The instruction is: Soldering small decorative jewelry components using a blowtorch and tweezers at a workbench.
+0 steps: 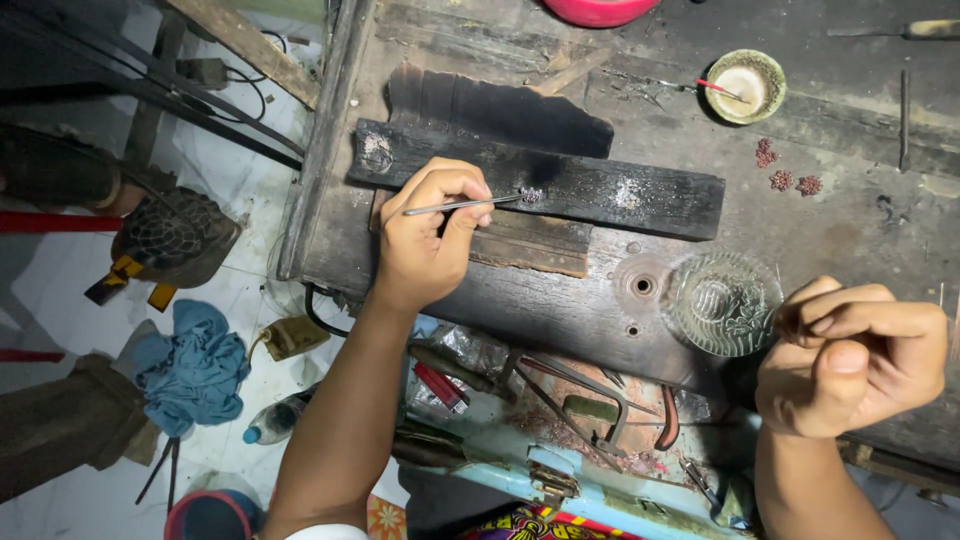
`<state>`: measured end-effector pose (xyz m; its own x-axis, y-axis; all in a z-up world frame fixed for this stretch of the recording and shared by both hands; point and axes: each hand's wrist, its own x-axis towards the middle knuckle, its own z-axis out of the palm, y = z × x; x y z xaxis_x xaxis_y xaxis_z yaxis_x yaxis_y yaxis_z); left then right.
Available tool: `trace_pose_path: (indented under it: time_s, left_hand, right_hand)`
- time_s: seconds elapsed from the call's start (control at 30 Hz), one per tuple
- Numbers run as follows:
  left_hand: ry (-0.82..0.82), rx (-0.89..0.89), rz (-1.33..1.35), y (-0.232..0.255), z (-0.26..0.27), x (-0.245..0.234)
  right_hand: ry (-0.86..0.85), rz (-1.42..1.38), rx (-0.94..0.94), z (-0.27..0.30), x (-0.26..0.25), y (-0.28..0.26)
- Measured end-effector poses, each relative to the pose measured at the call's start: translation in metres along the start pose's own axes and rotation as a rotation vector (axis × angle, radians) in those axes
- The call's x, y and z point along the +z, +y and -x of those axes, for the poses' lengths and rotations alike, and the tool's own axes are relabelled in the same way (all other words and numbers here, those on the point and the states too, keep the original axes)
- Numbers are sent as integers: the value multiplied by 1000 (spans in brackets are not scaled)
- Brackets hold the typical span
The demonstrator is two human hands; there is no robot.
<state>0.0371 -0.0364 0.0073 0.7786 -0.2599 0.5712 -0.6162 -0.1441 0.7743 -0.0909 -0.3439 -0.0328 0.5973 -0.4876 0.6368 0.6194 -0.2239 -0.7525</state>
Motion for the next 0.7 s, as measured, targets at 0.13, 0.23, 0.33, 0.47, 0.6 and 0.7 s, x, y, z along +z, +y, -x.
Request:
trace_pose_path:
  time_s: [0.13, 0.23, 0.33, 0.47, 0.6, 0.7]
  left_hand:
    - [6, 4, -19, -1, 0, 0]
    - [6, 7, -31, -2, 1, 0]
    - [7, 5, -39, -2, 1, 1]
    - [8, -4, -23, -2, 1, 1]
    - [11, 10, -44, -1, 0, 1]
    - [9, 19, -58, -1, 0, 0]
  right_hand:
    - [-3, 3, -9, 0, 0, 1]
    - [-4, -2, -8, -1, 1, 1]
    - [-5, 4, -14, -2, 2, 0]
    - [-2, 9, 1, -1, 1, 0]
    - [-10, 16, -18, -3, 4, -1]
    - [-13, 9, -15, -2, 3, -1]
